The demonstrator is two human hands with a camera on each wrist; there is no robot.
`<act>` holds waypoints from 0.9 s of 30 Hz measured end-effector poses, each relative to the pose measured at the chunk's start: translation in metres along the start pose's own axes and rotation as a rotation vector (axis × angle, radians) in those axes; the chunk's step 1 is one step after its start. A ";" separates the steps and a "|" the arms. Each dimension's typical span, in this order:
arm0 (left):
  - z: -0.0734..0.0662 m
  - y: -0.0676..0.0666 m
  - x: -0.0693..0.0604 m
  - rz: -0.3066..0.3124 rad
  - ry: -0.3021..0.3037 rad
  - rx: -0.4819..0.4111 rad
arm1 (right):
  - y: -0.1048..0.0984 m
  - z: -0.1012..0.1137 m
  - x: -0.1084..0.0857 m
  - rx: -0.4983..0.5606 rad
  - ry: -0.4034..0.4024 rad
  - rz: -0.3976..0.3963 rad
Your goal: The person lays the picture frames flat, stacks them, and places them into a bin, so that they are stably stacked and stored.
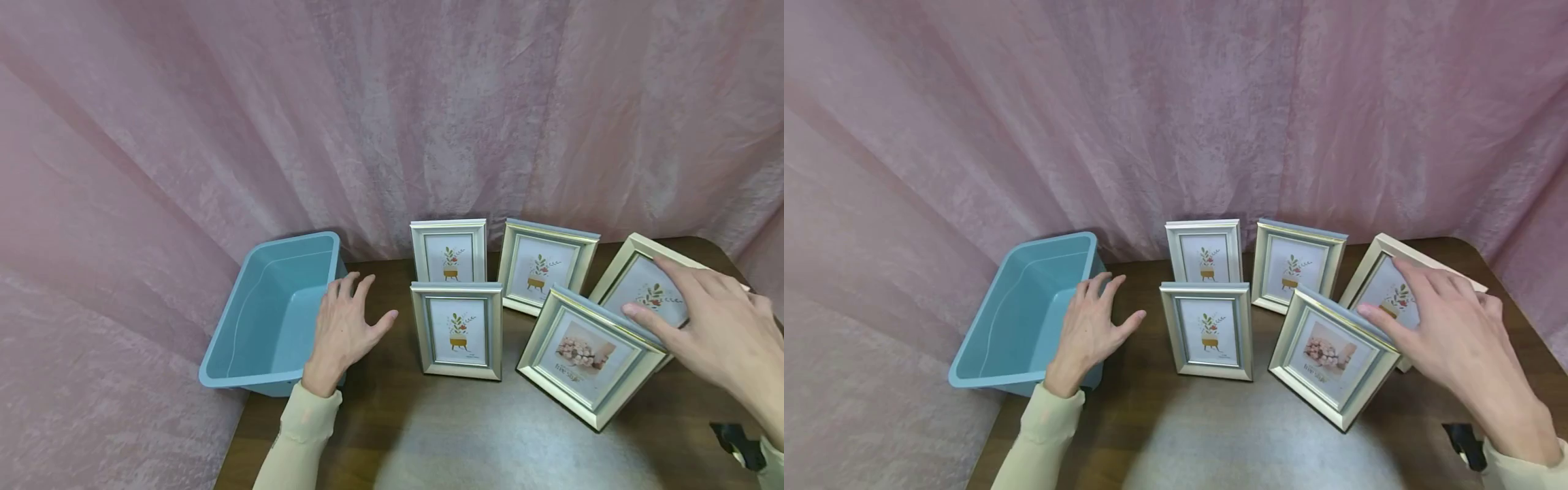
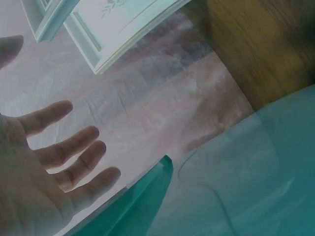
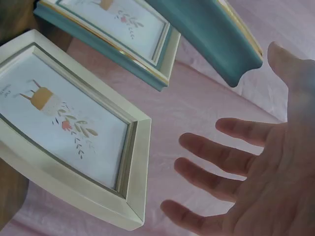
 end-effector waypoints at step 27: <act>-0.024 -0.023 -0.028 -0.328 0.110 -0.277 | -0.037 0.089 -0.039 0.209 -0.433 -0.517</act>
Point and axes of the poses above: each hand's wrist, its own x-axis towards the middle knuckle, its own y-axis out of the palm, z = x × y, the point moved 9 cm from there along x, towards the middle knuckle
